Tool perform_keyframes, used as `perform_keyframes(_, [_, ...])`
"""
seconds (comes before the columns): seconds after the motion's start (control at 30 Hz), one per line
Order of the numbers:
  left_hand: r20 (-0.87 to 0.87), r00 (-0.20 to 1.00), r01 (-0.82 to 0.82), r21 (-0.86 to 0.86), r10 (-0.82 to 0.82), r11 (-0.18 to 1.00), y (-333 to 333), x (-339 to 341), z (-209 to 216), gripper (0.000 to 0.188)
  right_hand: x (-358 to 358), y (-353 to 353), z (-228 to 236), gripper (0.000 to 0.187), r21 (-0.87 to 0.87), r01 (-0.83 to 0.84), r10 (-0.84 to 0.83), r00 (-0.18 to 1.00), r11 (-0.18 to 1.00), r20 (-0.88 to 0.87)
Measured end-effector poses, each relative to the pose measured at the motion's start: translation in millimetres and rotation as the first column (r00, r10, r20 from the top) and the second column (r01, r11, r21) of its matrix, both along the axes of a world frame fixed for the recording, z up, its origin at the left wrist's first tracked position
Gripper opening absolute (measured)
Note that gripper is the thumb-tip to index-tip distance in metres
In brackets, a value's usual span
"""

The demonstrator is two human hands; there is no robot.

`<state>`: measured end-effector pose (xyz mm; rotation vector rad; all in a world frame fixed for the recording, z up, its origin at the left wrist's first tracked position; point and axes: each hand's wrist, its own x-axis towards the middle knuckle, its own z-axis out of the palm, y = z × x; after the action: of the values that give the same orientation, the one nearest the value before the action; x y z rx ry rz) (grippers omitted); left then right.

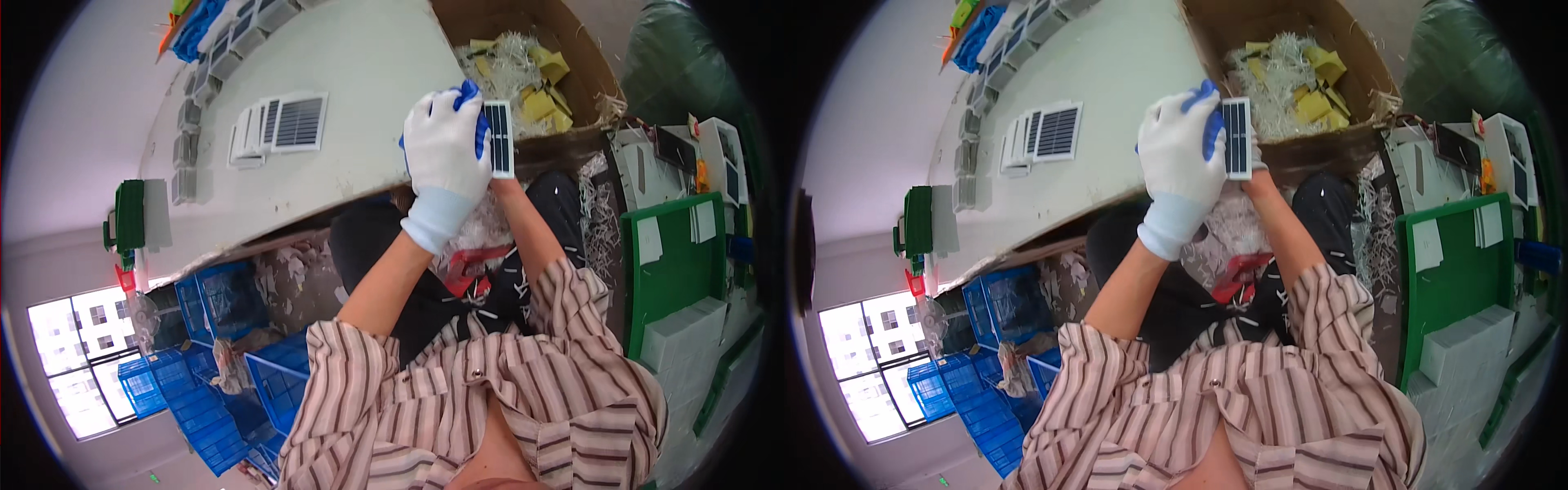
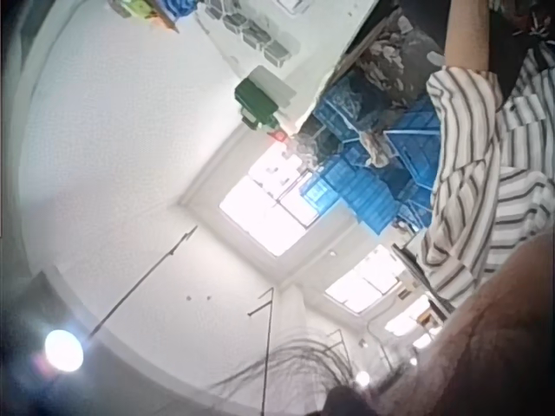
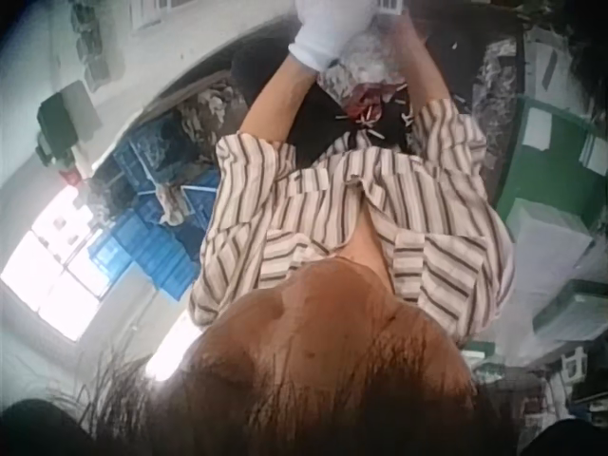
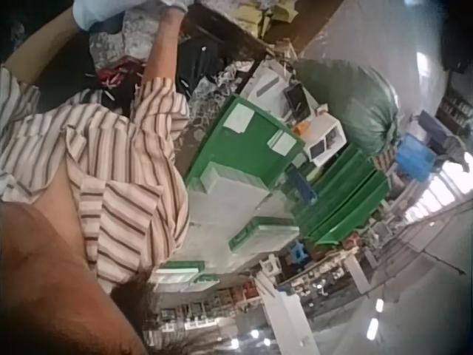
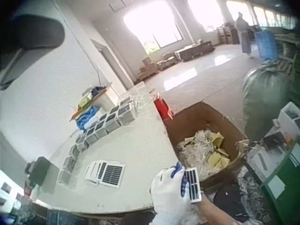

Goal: Trimming excess plastic material from small solar panels using scissors.

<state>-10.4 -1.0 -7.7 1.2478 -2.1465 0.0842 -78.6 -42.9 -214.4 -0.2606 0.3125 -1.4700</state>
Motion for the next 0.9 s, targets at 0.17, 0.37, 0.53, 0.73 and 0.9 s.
perform_keyframes(0.17, [0.01, 0.998, -0.056, 0.003, 0.056, 0.998, 1.1, 1.3, 6.4, 0.037, -30.3, 45.0, 84.1, 0.052, -0.267, 0.536, -0.545, 0.467, 0.801, -0.697])
perform_keyframes(0.37, [-0.191, 0.976, 0.117, 0.069, -0.102, 0.991, -5.9, 40.9, 8.8, 0.038, -105.2, 67.0, 150.2, 0.032, -0.691, -0.186, -0.715, -0.192, 0.699, -0.672])
perform_keyframes(0.53, [0.385, 0.789, -0.535, 0.044, 0.48, 0.844, -56.3, 157.0, 9.8, 0.07, -157.8, 124.2, 141.3, 0.024, -0.434, 0.169, -0.455, 0.117, 0.885, -0.883])
perform_keyframes(0.73, [-0.02, 0.992, 0.128, 0.306, -0.128, 0.943, -17.9, 125.7, 26.6, 0.032, -312.0, 191.3, 127.3, 0.011, 0.198, 0.341, 0.166, 0.123, 0.919, -0.978])
perform_keyframes(0.9, [-0.172, 0.974, 0.208, 0.395, -0.15, 0.895, -4.9, 70.9, 28.8, 0.038, -393.1, 228.9, 77.7, 0.019, 0.446, 0.354, 0.519, -0.144, 0.822, -0.843])
